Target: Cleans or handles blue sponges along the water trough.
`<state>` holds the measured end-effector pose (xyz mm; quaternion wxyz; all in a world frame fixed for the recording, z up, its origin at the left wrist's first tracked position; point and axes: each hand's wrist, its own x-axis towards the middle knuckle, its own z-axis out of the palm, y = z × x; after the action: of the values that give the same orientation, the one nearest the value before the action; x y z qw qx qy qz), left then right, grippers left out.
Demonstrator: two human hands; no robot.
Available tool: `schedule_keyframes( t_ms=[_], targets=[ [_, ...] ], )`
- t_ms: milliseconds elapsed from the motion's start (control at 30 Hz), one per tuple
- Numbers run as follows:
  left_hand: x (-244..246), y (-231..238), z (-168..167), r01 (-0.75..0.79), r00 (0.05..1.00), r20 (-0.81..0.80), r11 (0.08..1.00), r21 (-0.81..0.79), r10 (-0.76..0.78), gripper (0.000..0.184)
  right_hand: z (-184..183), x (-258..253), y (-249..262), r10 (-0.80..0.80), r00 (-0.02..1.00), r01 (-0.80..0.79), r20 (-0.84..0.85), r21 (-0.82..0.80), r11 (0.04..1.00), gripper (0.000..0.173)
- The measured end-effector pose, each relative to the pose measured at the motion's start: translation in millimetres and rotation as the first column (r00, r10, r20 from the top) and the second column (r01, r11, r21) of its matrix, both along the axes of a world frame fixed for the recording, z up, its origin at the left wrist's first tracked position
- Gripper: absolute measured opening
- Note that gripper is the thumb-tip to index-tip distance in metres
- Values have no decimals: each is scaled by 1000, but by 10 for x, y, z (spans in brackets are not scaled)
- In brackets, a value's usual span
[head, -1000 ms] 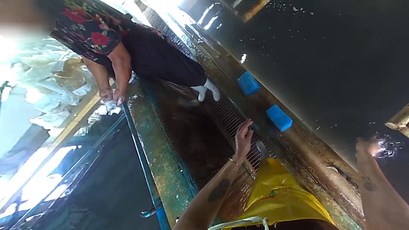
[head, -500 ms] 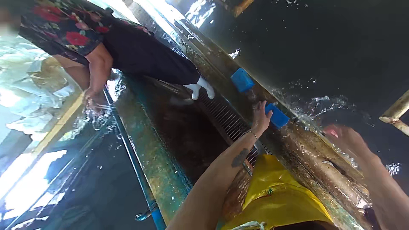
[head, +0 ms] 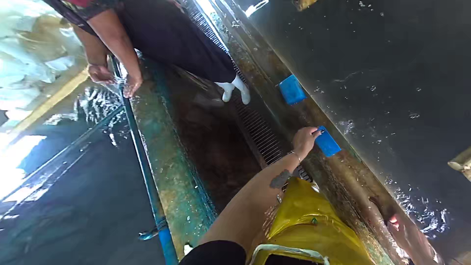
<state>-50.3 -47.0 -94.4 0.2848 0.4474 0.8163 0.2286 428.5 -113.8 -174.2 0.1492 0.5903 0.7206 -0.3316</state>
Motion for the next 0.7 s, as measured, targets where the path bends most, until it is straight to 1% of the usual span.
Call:
schedule_keyframes(
  t_ms=[67,133,200,233,267,300,333,367,400,467,500,533,567,600,633,667,700],
  targets=[
    [-226,-20,202,11,998,-69,1000,18,-10,28,208,-125,19,-3,999,6,46,-64,998,40],
    [-519,7,419,0,990,-137,996,-84,-12,30,384,-279,97,-33,998,39,49,-111,993,35],
    [-813,43,447,-28,986,-169,977,-211,-8,32,387,-316,115,-50,999,50,0,-124,991,36],
    [-924,29,370,-43,989,-150,969,-243,7,35,338,-296,86,-61,998,57,-26,-143,988,41],
    [-1011,5,244,-56,995,-93,975,-216,37,39,244,-242,33,-67,997,60,-47,-138,989,49],
    [-1063,-23,100,-77,997,8,988,-131,79,42,56,-125,-56,-61,995,55,-83,-71,996,55],
    [-1078,-53,-28,-120,983,134,992,-26,122,44,-133,-3,-162,-60,989,63,-135,13,998,55],
    [-1044,-95,-130,-185,956,246,980,75,161,45,-246,88,-263,-61,985,75,-159,86,993,54],
    [-979,-138,-190,-259,927,316,952,161,199,46,-222,93,-316,-72,982,96,-177,126,987,52],
    [-831,-199,-229,-445,855,409,857,260,320,51,209,-136,-237,-183,965,186,-186,-3,983,51],
    [-752,-225,-246,-558,794,454,783,277,404,49,349,-218,-195,-251,943,248,-220,-42,968,50],
    [-680,-253,-263,-647,733,481,711,276,480,41,426,-268,-150,-320,904,313,-283,-72,947,49],
    [-631,-273,-277,-704,687,495,655,273,532,33,471,-322,-87,-402,843,387,-357,-116,915,45],
    [-607,-293,-276,-727,664,503,634,264,553,28,470,-382,1,-491,759,470,-427,-162,868,40],
    [-611,-304,-274,-730,659,506,635,253,557,26,469,-489,115,-584,645,554,-492,-225,802,34],
    [-634,-303,-264,-724,662,507,646,242,552,26,491,-649,249,-668,506,607,-546,-325,725,30],
    [-659,-298,-242,-716,664,515,660,229,542,25,533,-849,390,-733,362,608,-576,-450,654,27]
  ],
)
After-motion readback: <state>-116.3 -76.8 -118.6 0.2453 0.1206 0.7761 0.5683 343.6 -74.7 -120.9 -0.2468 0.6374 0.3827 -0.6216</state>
